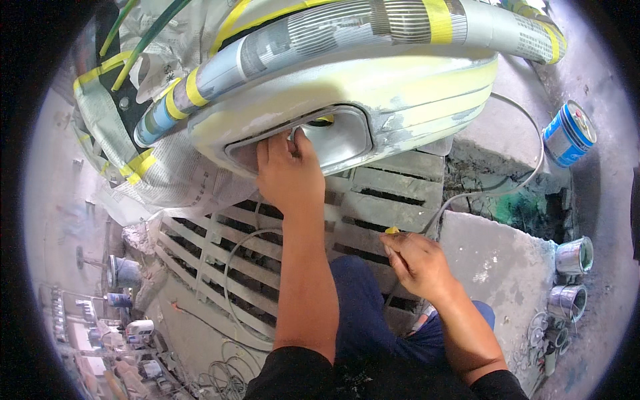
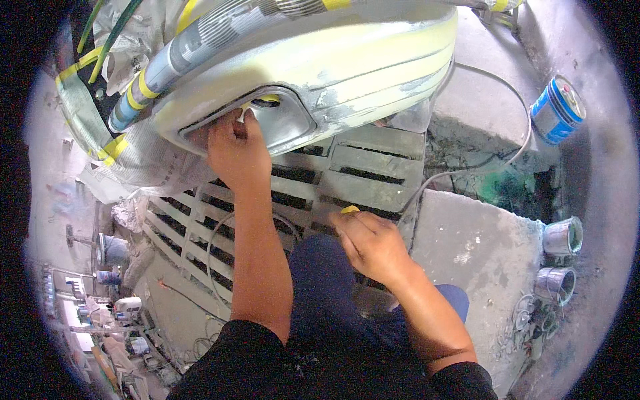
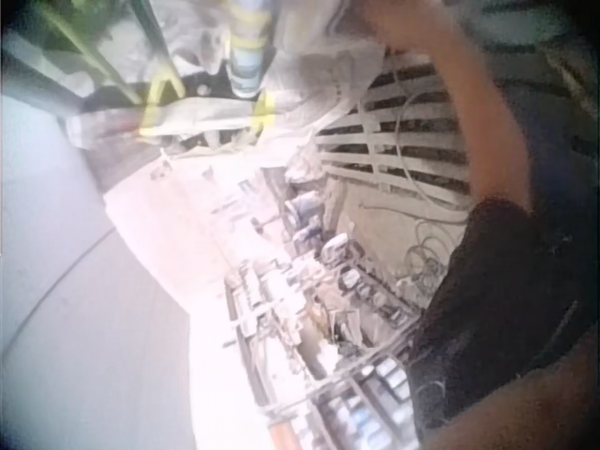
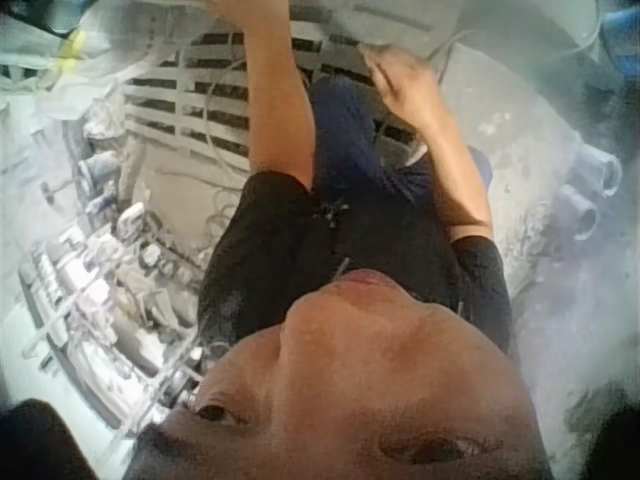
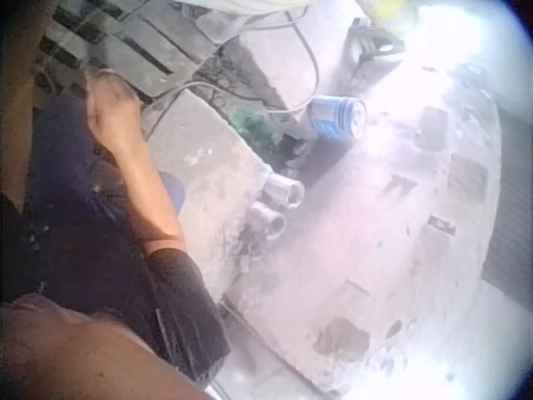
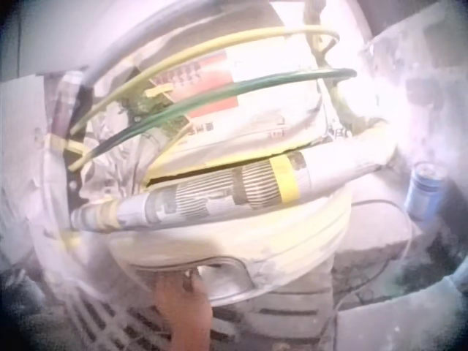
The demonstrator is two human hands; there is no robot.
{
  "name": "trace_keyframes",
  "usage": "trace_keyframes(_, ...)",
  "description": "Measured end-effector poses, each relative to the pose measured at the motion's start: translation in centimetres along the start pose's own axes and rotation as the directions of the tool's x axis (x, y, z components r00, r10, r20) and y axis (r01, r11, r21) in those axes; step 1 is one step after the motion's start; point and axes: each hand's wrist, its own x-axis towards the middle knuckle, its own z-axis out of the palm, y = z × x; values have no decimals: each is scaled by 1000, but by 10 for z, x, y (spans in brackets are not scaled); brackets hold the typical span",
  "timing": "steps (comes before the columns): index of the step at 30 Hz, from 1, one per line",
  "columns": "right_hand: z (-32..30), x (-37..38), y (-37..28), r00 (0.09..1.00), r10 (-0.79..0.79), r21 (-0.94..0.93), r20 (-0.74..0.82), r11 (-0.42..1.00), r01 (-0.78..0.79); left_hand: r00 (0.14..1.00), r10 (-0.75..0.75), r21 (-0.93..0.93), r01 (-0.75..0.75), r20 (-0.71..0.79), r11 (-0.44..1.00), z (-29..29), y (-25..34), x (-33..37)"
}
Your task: The person applies yellow masking tape to a car headlight assembly, covering the edges and surrounding areas. They smooth the tape and adjust the newspaper covering the rest of the part.
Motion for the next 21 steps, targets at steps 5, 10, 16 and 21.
trace_keyframes(5,8,-3,-9,998,5,-31,62,1000,-3,979,205,90,-203,-17,975,3,-10,1)
trace_keyframes(10,14,1,-18,999,-9,-20,35,1000,10,953,302,-20,-302,-5,953,3,0,3)
trace_keyframes(16,22,2,-27,995,38,-47,88,998,-33,847,-95,-570,431,523,699,-3,23,5)
trace_keyframes(21,27,0,-30,995,38,-54,96,998,-33,647,-188,-674,713,739,-195,-17,53,0)
